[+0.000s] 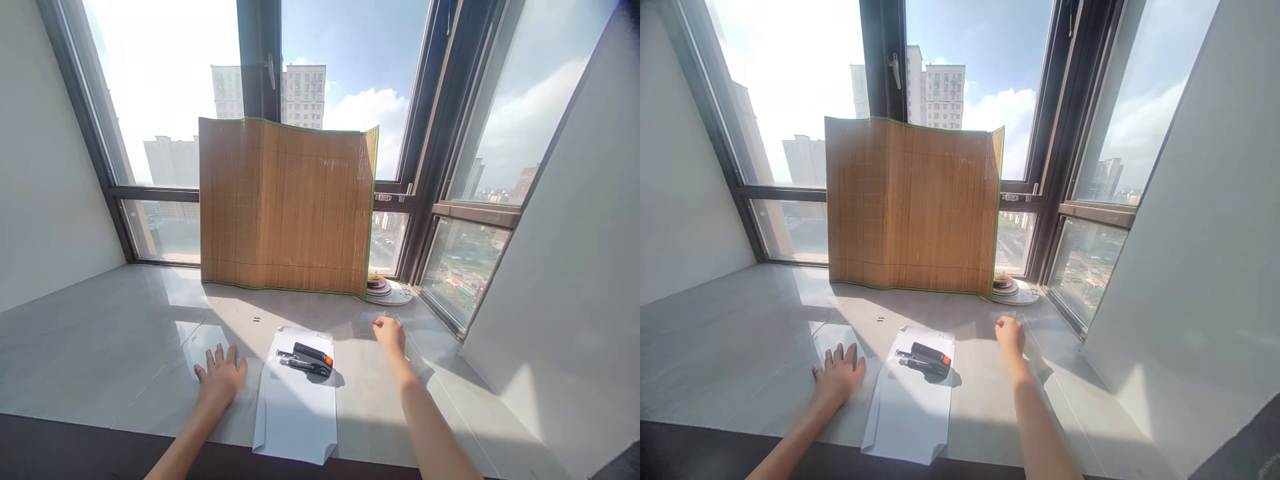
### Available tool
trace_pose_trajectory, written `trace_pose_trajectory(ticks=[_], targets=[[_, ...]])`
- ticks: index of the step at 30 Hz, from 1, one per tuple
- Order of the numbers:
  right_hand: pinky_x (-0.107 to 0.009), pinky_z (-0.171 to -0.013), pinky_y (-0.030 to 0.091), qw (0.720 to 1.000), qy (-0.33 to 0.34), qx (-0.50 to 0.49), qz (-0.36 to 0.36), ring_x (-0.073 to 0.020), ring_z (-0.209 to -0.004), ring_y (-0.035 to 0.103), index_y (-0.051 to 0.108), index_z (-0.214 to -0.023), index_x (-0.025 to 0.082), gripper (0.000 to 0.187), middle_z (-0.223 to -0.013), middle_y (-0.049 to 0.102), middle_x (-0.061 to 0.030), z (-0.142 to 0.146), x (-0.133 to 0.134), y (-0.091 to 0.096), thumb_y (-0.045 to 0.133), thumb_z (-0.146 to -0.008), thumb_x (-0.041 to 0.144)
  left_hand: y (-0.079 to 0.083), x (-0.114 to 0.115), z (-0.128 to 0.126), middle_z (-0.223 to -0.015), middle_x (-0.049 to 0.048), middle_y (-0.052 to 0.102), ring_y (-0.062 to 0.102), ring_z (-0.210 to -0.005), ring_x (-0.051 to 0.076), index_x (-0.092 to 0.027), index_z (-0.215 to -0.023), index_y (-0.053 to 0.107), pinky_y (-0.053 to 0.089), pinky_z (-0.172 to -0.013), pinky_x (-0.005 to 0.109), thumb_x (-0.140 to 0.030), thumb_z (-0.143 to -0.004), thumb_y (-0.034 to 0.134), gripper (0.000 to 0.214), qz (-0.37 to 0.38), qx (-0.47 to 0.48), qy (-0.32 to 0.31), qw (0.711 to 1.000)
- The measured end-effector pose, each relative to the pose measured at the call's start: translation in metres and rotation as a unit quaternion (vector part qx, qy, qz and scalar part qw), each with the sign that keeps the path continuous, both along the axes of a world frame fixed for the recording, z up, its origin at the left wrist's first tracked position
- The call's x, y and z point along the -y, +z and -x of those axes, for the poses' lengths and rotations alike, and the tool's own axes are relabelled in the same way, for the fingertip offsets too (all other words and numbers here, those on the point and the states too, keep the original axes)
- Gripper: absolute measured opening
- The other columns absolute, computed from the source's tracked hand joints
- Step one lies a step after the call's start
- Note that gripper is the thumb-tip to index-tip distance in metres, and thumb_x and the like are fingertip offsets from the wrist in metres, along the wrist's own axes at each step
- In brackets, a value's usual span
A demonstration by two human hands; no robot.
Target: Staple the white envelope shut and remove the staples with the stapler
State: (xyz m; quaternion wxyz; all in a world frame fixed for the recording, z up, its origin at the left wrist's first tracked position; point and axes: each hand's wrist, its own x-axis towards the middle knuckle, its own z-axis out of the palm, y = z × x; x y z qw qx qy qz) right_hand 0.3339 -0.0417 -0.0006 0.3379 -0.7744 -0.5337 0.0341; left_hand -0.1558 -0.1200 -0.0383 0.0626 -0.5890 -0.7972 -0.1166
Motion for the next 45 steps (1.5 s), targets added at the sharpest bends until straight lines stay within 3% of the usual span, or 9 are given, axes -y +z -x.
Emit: trace_pose_trajectory(ticks=[9,16,20,23,26,30,33,38,45], targets=[[-0.035,-0.087,0.052,0.998,0.057,0.028,0.018,-0.0312,-0.111,0.075,0.088,-0.098,0.024,0.033,-0.101,0.084,-0.0159,-0.013,-0.01,-0.026,0.06,-0.085,0.014,0.0,0.004,-0.004,-0.171,0.0298,0.046,0.036,-0.162,0.055,-0.011,-0.162,0.059,0.031,-0.123,0.08,-0.036,-0.109,0.043,0.061,-0.009,-0.021,0.0,1.0],[-0.036,-0.088,0.05,0.995,0.013,0.012,-0.095,-0.03,-0.094,0.071,0.081,-0.091,0.017,0.034,-0.097,0.081,-0.0177,0.005,0.002,-0.01,0.052,-0.095,0.035,0.008,0.008,-0.008,-0.169,0.0315,0.047,0.038,-0.16,0.056,-0.009,-0.159,0.061,0.031,-0.121,0.081,-0.036,-0.108,0.047,0.06,-0.009,-0.011,-0.003,1.0],[-0.03,-0.074,0.043,0.995,0.067,0.073,0.006,-0.0218,-0.075,0.063,0.074,-0.081,0.018,0.043,-0.084,0.077,-0.0118,0.04,0.011,-0.009,0.044,-0.105,0.037,0.012,0.004,-0.007,-0.159,0.0332,0.055,0.044,-0.155,0.056,-0.005,-0.148,0.066,0.037,-0.119,0.079,-0.032,-0.105,0.046,0.055,-0.011,-0.004,-0.022,1.0],[-0.031,-0.065,0.035,0.986,0.105,0.105,0.081,-0.0198,-0.068,0.059,0.073,-0.074,0.021,0.036,-0.076,0.073,-0.0083,0.061,0.015,-0.012,0.051,-0.102,0.03,0.025,-0.012,-0.011,-0.135,0.0309,0.068,0.063,-0.135,0.043,-0.001,-0.13,0.071,0.048,-0.117,0.056,-0.021,-0.102,0.044,0.043,-0.012,0.036,-0.094,0.995],[-0.032,-0.066,0.031,0.979,0.125,0.124,0.104,-0.0208,-0.072,0.062,0.075,-0.078,0.022,0.031,-0.082,0.075,-0.0088,0.07,0.018,-0.012,0.052,-0.099,0.023,0.04,-0.044,-0.02,-0.143,0.0265,0.065,0.063,-0.136,0.035,-0.003,-0.139,0.064,0.049,-0.117,0.044,-0.015,-0.102,0.041,0.046,-0.041,0.092,-0.146,0.984],[-0.032,-0.069,0.032,0.974,0.129,0.14,0.123,-0.0225,-0.081,0.068,0.078,-0.085,0.021,0.035,-0.091,0.078,-0.011,0.071,0.021,-0.006,0.049,-0.103,0.022,0.046,-0.089,-0.03,-0.158,0.0214,0.059,0.054,-0.151,0.027,-0.01,-0.143,0.062,0.043,-0.125,0.038,-0.007,-0.099,0.042,0.049,-0.063,0.104,-0.186,0.975],[-0.032,-0.07,0.033,0.972,0.124,0.147,0.132,-0.0223,-0.084,0.07,0.08,-0.09,0.021,0.035,-0.095,0.079,-0.0112,0.073,0.022,-0.002,0.048,-0.105,0.022,0.043,-0.101,-0.032,-0.131,0.0168,0.073,0.067,-0.133,0.025,-0.013,-0.123,0.07,0.048,-0.118,0.038,0.002,-0.092,0.041,0.045,-0.059,0.113,-0.193,0.973],[-0.03,-0.071,0.035,0.973,0.113,0.144,0.142,-0.0219,-0.087,0.071,0.081,-0.093,0.021,0.032,-0.096,0.08,-0.0106,0.077,0.021,0.002,0.051,-0.105,0.025,0.037,-0.089,-0.031,-0.103,0.0115,0.071,0.072,-0.099,0.025,-0.015,-0.103,0.068,0.054,-0.09,0.034,-0.002,-0.1,0.036,0.034,-0.057,0.115,-0.174,0.976],[-0.031,-0.076,0.04,0.975,0.113,0.115,0.15,-0.0234,-0.089,0.071,0.08,-0.091,0.021,0.033,-0.097,0.08,-0.0114,0.077,0.021,0.01,0.05,-0.105,0.025,0.032,-0.039,-0.041,-0.107,0.0142,0.077,0.075,-0.098,0.029,-0.019,-0.114,0.059,0.055,-0.083,0.037,-0.025,-0.112,0.037,0.023,-0.075,0.148,-0.154,0.974]])
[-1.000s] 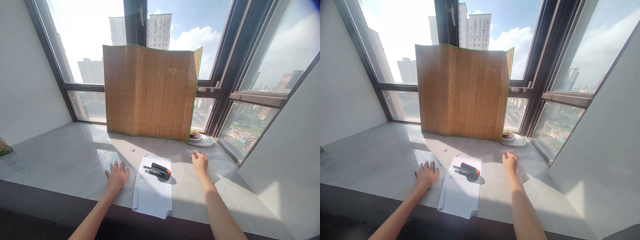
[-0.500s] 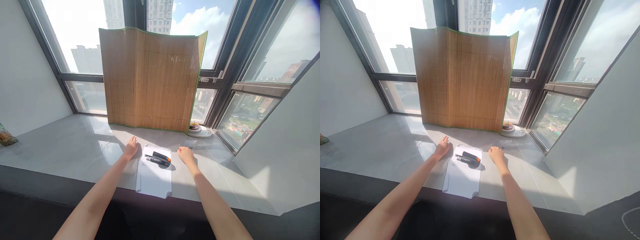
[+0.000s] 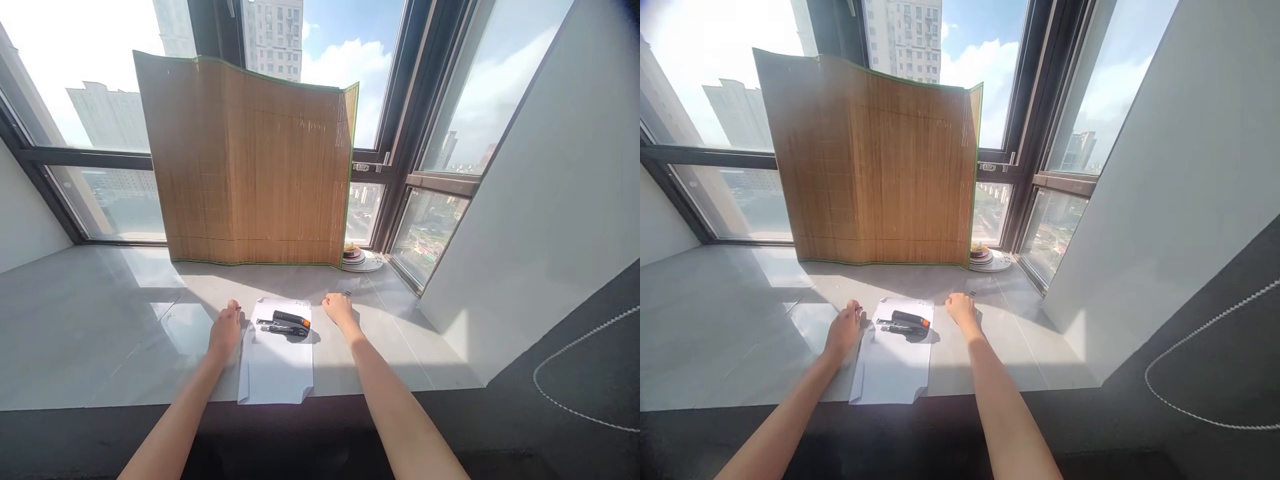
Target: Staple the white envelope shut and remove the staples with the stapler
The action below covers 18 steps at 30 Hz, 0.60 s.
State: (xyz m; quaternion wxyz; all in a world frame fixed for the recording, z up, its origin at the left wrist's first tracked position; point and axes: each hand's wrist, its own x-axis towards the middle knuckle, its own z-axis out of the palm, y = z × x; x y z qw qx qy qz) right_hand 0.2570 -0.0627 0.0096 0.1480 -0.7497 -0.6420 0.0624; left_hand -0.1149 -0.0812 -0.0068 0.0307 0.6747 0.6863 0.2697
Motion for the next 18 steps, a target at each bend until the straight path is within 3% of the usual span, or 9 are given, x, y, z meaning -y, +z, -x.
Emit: trace_pose_trajectory(ticks=[3,6,8,11,13,15,17,18], targets=[[-0.032,-0.079,0.044,1.0,-0.016,-0.02,0.016,-0.0255,-0.091,0.072,0.079,-0.09,0.017,0.028,-0.097,0.079,-0.0153,0.009,-0.002,0.004,0.054,-0.102,0.021,-0.003,0.016,-0.003,-0.114,0.0118,0.081,0.079,-0.099,0.027,-0.023,-0.12,0.056,0.057,-0.082,0.035,-0.03,-0.111,0.046,0.016,-0.023,0.08,-0.025,0.996],[-0.034,-0.089,0.047,0.999,-0.027,-0.041,-0.001,-0.0272,-0.104,0.071,0.076,-0.094,0.015,0.022,-0.11,0.077,-0.018,0.024,0.006,0.0,0.056,-0.101,0.02,-0.004,0.021,-0.002,-0.113,0.0096,0.082,0.08,-0.104,0.027,-0.025,-0.115,0.059,0.058,-0.085,0.034,-0.032,-0.106,0.051,0.013,-0.054,0.125,-0.075,0.988],[-0.035,-0.096,0.048,0.998,-0.032,-0.051,-0.03,-0.0266,-0.111,0.068,0.073,-0.095,0.018,0.026,-0.116,0.074,-0.0153,0.032,0.018,-0.005,0.05,-0.106,0.024,-0.004,0.021,0.0,-0.107,0.0082,0.082,0.08,-0.098,0.027,-0.025,-0.111,0.062,0.058,-0.085,0.034,-0.035,-0.104,0.053,0.015,-0.059,0.126,-0.098,0.985],[-0.034,-0.09,0.051,0.987,-0.013,-0.129,-0.097,-0.0238,-0.1,0.066,0.065,-0.09,0.023,0.042,-0.102,0.071,-0.0077,0.039,0.032,-0.012,0.033,-0.114,0.035,-0.005,0.02,0.002,-0.098,0.0051,0.081,0.076,-0.082,0.024,-0.025,-0.106,0.067,0.057,-0.079,0.034,-0.044,-0.102,0.057,0.022,-0.081,0.125,-0.13,0.98],[-0.035,-0.086,0.053,0.954,0.074,-0.247,-0.152,-0.0232,-0.091,0.064,0.062,-0.087,0.025,0.042,-0.093,0.068,-0.0044,0.04,0.037,-0.014,0.037,-0.114,0.045,-0.005,0.021,0.002,-0.093,0.0034,0.081,0.074,-0.076,0.022,-0.026,-0.102,0.07,0.057,-0.074,0.033,-0.05,-0.1,0.06,0.026,-0.101,0.135,-0.155,0.973],[-0.036,-0.088,0.054,0.898,0.208,-0.35,-0.168,-0.0231,-0.094,0.064,0.065,-0.091,0.025,0.032,-0.097,0.069,-0.0035,0.043,0.039,-0.013,0.056,-0.106,0.051,-0.003,0.023,0.002,-0.089,0.0024,0.08,0.073,-0.075,0.021,-0.026,-0.097,0.073,0.056,-0.071,0.031,-0.053,-0.101,0.062,0.029,-0.115,0.149,-0.174,0.967],[-0.035,-0.091,0.055,0.857,0.322,-0.381,-0.126,-0.0235,-0.102,0.066,0.071,-0.104,0.026,0.027,-0.111,0.072,-0.0039,0.048,0.041,-0.013,0.078,-0.092,0.049,0.0,0.025,0.002,-0.085,0.0017,0.079,0.07,-0.071,0.02,-0.026,-0.094,0.076,0.055,-0.067,0.03,-0.054,-0.1,0.063,0.031,-0.125,0.165,-0.174,0.963],[-0.036,-0.093,0.056,0.847,0.356,-0.382,-0.1,-0.024,-0.106,0.067,0.072,-0.114,0.027,0.036,-0.117,0.073,-0.0043,0.052,0.042,-0.013,0.085,-0.086,0.045,0.001,0.026,0.001,-0.082,0.0016,0.079,0.069,-0.069,0.019,-0.026,-0.093,0.077,0.055,-0.066,0.03,-0.054,-0.1,0.065,0.031,-0.129,0.173,-0.17,0.962]])
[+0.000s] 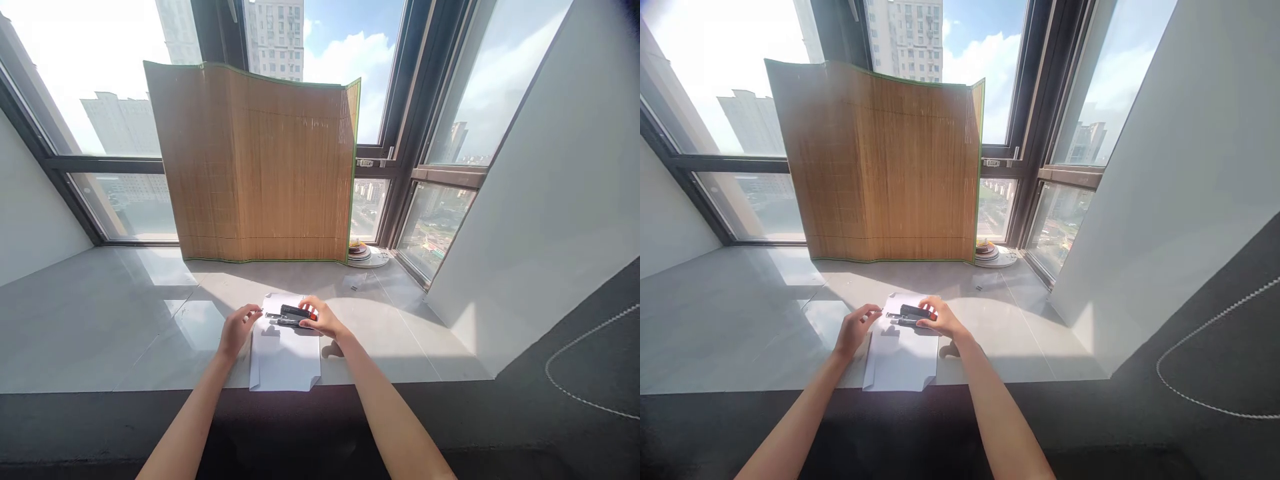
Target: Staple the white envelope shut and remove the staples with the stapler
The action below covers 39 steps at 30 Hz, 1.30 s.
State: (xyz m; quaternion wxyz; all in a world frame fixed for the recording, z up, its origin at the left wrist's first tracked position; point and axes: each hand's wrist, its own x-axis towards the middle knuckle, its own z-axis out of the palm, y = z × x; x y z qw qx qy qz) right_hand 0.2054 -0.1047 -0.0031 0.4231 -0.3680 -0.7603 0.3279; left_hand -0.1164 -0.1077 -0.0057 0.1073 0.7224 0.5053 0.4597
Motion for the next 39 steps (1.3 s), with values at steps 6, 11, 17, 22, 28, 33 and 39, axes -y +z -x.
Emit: trace_pose_trajectory(ticks=[6,11,17,22,28,33,39], targets=[[-0.046,-0.112,0.053,0.999,0.01,0.05,-0.003,-0.0281,-0.122,0.072,0.071,-0.141,0.028,0.056,-0.132,0.077,-0.0075,0.015,0.006,-0.004,0.076,-0.087,0.017,0.003,0.003,0.0,-0.093,0.003,0.083,0.071,-0.071,0.018,-0.027,-0.094,0.085,0.054,-0.061,0.028,-0.047,-0.096,0.075,0.022,-0.001,0.051,-0.029,0.998],[-0.046,-0.108,0.055,0.999,0.033,0.006,-0.019,-0.0282,-0.116,0.073,0.078,-0.131,0.027,0.044,-0.126,0.079,-0.0072,0.021,0.006,-0.004,0.077,-0.087,0.019,0.003,0.006,-0.002,-0.105,0.0041,0.086,0.071,-0.077,0.017,-0.028,-0.094,0.088,0.052,-0.063,0.027,-0.039,-0.094,0.08,0.013,0.0,0.086,-0.074,0.994],[-0.042,-0.104,0.056,0.996,0.085,0.0,0.018,-0.0262,-0.111,0.074,0.079,-0.126,0.026,0.043,-0.122,0.08,-0.005,0.029,0.008,0.0,0.077,-0.083,0.018,0.004,0.008,-0.005,-0.1,0.0039,0.086,0.067,-0.084,0.018,-0.03,-0.096,0.089,0.046,-0.063,0.026,-0.033,-0.091,0.083,0.008,0.025,0.053,-0.14,0.988],[-0.041,-0.104,0.055,0.996,0.084,0.009,0.003,-0.026,-0.113,0.073,0.079,-0.127,0.026,0.046,-0.123,0.08,-0.0053,0.028,0.006,-0.001,0.076,-0.083,0.017,-0.002,0.003,-0.007,-0.096,0.0031,0.086,0.064,-0.074,0.015,-0.027,-0.091,0.088,0.045,-0.063,0.027,-0.029,-0.091,0.078,0.01,0.066,0.015,-0.159,0.985],[-0.043,-0.106,0.054,0.996,0.082,0.014,0.008,-0.0269,-0.114,0.073,0.079,-0.127,0.027,0.046,-0.124,0.08,-0.0053,0.026,0.007,0.0,0.075,-0.083,0.017,-0.005,0.002,-0.006,-0.093,0.0028,0.085,0.06,-0.068,0.013,-0.025,-0.088,0.087,0.044,-0.063,0.027,-0.031,-0.09,0.079,0.011,0.103,0.036,-0.174,0.979],[-0.044,-0.107,0.055,0.997,0.075,0.017,0.01,-0.0276,-0.117,0.073,0.079,-0.127,0.026,0.046,-0.126,0.08,-0.0059,0.027,0.008,0.002,0.075,-0.083,0.017,-0.004,0.001,-0.007,-0.095,0.004,0.085,0.064,-0.074,0.015,-0.024,-0.089,0.087,0.046,-0.066,0.027,-0.032,-0.087,0.08,0.011,0.117,0.05,-0.175,0.976],[-0.045,-0.109,0.055,0.997,0.076,0.014,0.01,-0.0271,-0.117,0.073,0.078,-0.131,0.025,0.048,-0.129,0.08,-0.0071,0.026,0.007,0.001,0.075,-0.083,0.017,-0.003,0.002,-0.007,-0.096,0.0056,0.085,0.065,-0.073,0.015,-0.023,-0.088,0.087,0.048,-0.064,0.026,-0.035,-0.089,0.079,0.015,0.107,0.048,-0.16,0.98]])
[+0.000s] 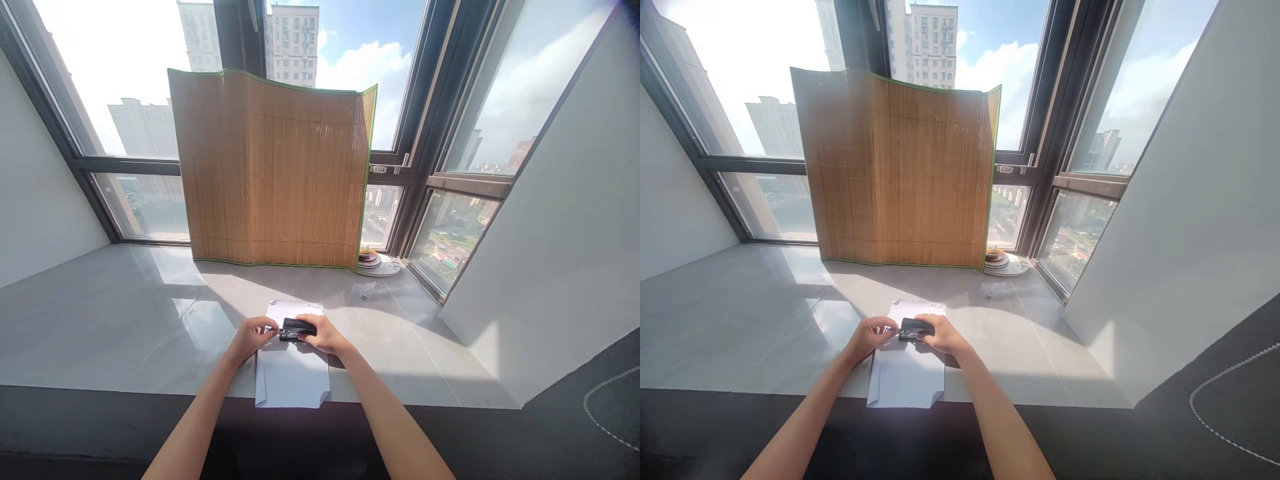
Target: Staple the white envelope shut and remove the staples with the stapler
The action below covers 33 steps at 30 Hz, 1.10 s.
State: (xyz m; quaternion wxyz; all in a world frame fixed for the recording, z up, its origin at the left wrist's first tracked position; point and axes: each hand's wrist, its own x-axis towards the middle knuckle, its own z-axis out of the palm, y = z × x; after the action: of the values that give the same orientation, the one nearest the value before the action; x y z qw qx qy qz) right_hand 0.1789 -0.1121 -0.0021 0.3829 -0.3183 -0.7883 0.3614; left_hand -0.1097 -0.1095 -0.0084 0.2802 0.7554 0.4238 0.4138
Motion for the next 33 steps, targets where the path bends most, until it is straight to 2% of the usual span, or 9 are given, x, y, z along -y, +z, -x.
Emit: trace_pose_trajectory(ticks=[7,12,15,19,23,28,33], targets=[[-0.047,-0.11,0.056,1.0,-0.005,-0.003,-0.009,-0.0287,-0.12,0.074,0.079,-0.131,0.026,0.049,-0.13,0.08,-0.0072,-0.001,-0.002,-0.004,0.075,-0.083,0.016,0.007,0.003,-0.001,-0.094,0.0042,0.085,0.063,-0.069,0.014,-0.023,-0.087,0.085,0.048,-0.062,0.025,-0.035,-0.088,0.077,0.015,0.0,-0.003,-0.004,1.0],[-0.051,-0.114,0.055,1.0,-0.011,-0.007,0.002,-0.0299,-0.123,0.074,0.079,-0.13,0.026,0.049,-0.132,0.08,-0.0073,-0.003,-0.003,-0.004,0.076,-0.082,0.018,0.007,0.005,-0.003,-0.094,0.0055,0.085,0.07,-0.078,0.018,-0.023,-0.083,0.085,0.056,-0.068,0.028,-0.036,-0.087,0.077,0.016,0.011,0.001,0.009,1.0],[-0.054,-0.115,0.055,1.0,-0.016,-0.014,0.015,-0.0315,-0.123,0.074,0.08,-0.13,0.025,0.048,-0.132,0.08,-0.0077,-0.005,-0.003,-0.003,0.077,-0.082,0.021,0.004,0.007,-0.001,-0.102,0.0071,0.086,0.075,-0.086,0.021,-0.025,-0.082,0.085,0.059,-0.074,0.031,-0.04,-0.089,0.078,0.018,-0.002,-0.014,0.025,1.0],[-0.055,-0.115,0.055,1.0,-0.015,-0.013,0.017,-0.0318,-0.123,0.074,0.08,-0.128,0.025,0.044,-0.13,0.08,-0.008,-0.008,-0.004,-0.001,0.079,-0.084,0.024,-0.002,0.013,0.005,-0.114,0.0086,0.086,0.078,-0.101,0.026,-0.027,-0.094,0.089,0.062,-0.079,0.035,-0.04,-0.091,0.078,0.017,-0.015,-0.056,0.085,0.995],[-0.055,-0.115,0.056,1.0,-0.016,-0.021,0.017,-0.0318,-0.123,0.075,0.081,-0.127,0.025,0.044,-0.13,0.08,-0.0083,-0.007,-0.003,-0.001,0.08,-0.084,0.023,-0.006,0.026,0.005,-0.118,0.0098,0.085,0.078,-0.113,0.031,-0.025,-0.111,0.089,0.064,-0.087,0.04,-0.038,-0.091,0.077,0.026,0.01,-0.053,0.119,0.991],[-0.053,-0.116,0.055,0.999,-0.026,-0.038,-0.01,-0.0318,-0.126,0.074,0.08,-0.129,0.025,0.044,-0.133,0.079,-0.0087,-0.005,-0.004,-0.005,0.08,-0.086,0.027,-0.006,0.043,-0.027,-0.136,0.0114,0.08,0.073,-0.133,0.033,-0.024,-0.141,0.071,0.062,-0.105,0.046,-0.017,-0.087,0.07,0.054,0.031,-0.028,0.144,0.989],[-0.045,-0.11,0.056,0.998,-0.024,-0.046,-0.04,-0.0288,-0.12,0.075,0.077,-0.135,0.026,0.044,-0.13,0.08,-0.0069,-0.005,-0.004,-0.007,0.077,-0.092,0.034,-0.005,0.052,-0.071,-0.144,0.0129,0.073,0.069,-0.14,0.031,-0.026,-0.147,0.053,0.058,-0.113,0.046,-0.004,-0.078,0.064,0.073,0.034,0.001,0.105,0.994]])
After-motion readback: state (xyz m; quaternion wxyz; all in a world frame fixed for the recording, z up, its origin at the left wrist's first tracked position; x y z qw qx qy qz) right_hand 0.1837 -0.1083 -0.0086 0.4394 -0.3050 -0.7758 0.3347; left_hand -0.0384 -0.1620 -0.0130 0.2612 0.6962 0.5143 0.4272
